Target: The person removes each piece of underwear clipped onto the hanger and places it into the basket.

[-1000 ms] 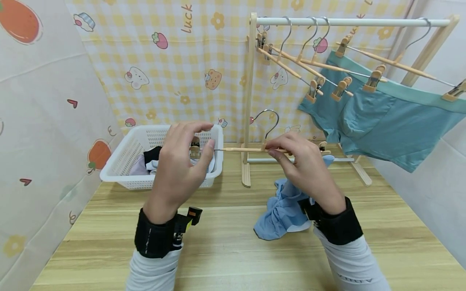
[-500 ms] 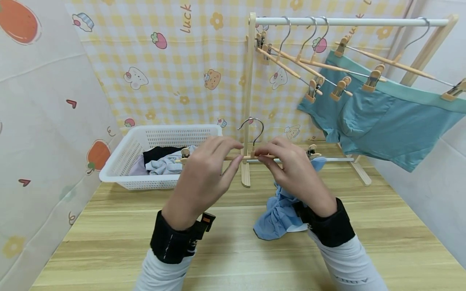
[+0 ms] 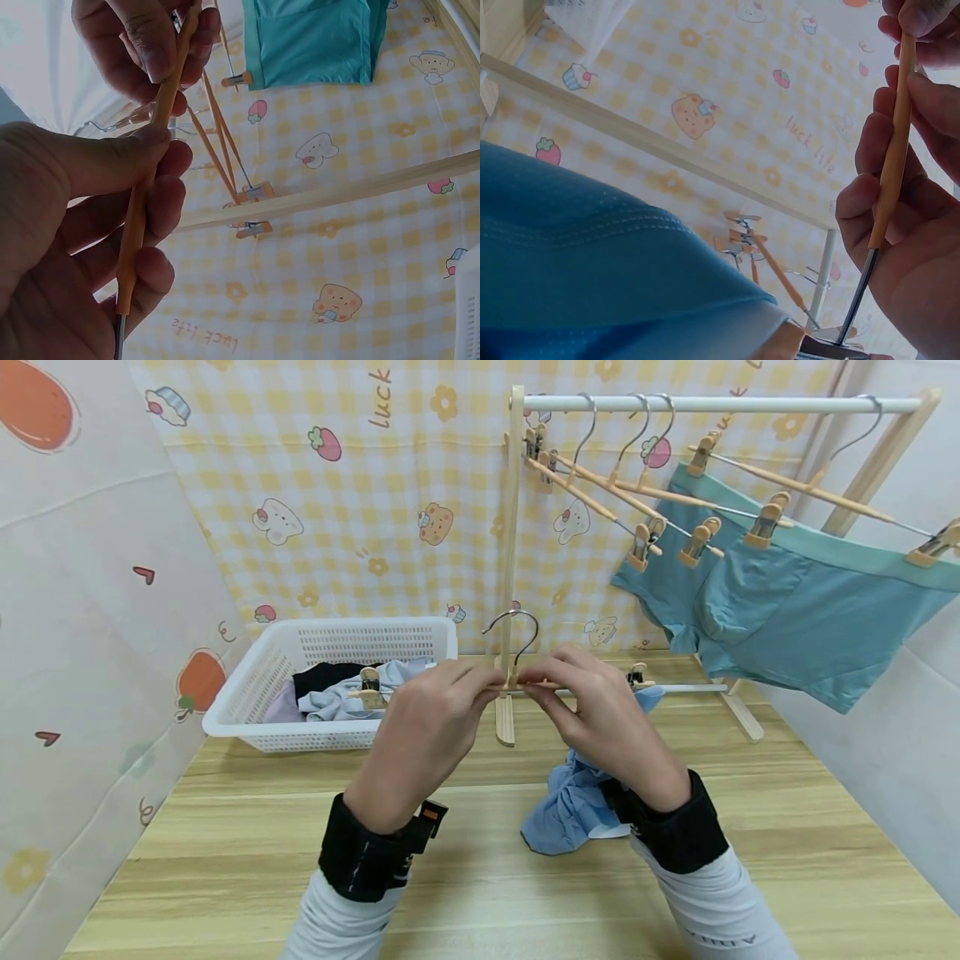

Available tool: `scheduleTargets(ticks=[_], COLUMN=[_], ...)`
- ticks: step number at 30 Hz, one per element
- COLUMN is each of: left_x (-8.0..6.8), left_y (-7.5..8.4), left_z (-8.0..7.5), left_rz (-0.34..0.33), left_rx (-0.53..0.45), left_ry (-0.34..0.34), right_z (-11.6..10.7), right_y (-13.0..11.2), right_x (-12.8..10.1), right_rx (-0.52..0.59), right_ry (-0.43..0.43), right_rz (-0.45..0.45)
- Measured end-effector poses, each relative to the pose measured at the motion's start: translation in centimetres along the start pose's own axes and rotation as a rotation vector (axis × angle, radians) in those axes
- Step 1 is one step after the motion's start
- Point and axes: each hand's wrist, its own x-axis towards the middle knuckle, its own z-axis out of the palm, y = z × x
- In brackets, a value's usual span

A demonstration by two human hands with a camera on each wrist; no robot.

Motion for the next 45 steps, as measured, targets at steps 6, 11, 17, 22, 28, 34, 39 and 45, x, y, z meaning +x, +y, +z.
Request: scheduleTargets(ticks=[6, 11, 17, 22, 28, 34, 39, 45], left_x=[-0.1, -0.1, -0.2, -0.2, -0.3, -0.3, -0.3, -0.4], left_y=[-0.2, -0.6, -1.2, -1.4, -1.9, -2.1, -2.1, -2.1], left_z=[0.0, -0.1, -0.6, -1.2, -1.7, -2.0, -2.0, -2.0], left_rz=[-0.005, -0.009, -0.020, -0.024, -0.042, -0.054, -0.060, -0.064], left_rx=[-0.012, -0.010, 0.005, -0.001, -0.040, -0.072, -0.077, -0.084], left_ry=[0.014, 0.044, 0.065, 0.076, 0.097, 0.097, 0.087, 0.087], right_z=[-0.7, -2.4, -4.4, -5.2, -5.3, -5.1, -5.0, -4.9], right_y=[-0.1, 0.2, 1.1, 2.1, 2.9, 3.3, 3.6, 3.6], right_x=[0.0, -0.2, -0.5, -0.8, -0.9, -0.8, -0.9, -0.8], right_rx=[-0.003, -0.035, -0.008, 0.007, 0.026, 0.038, 0.049, 0.059], right_ry=[0.035, 0.172, 0.314, 0.266, 0.161, 0.161, 0.187, 0.209], right_rz=[0.013, -0.011, 0.069, 0.150, 0.208, 0.206, 0.188, 0.168])
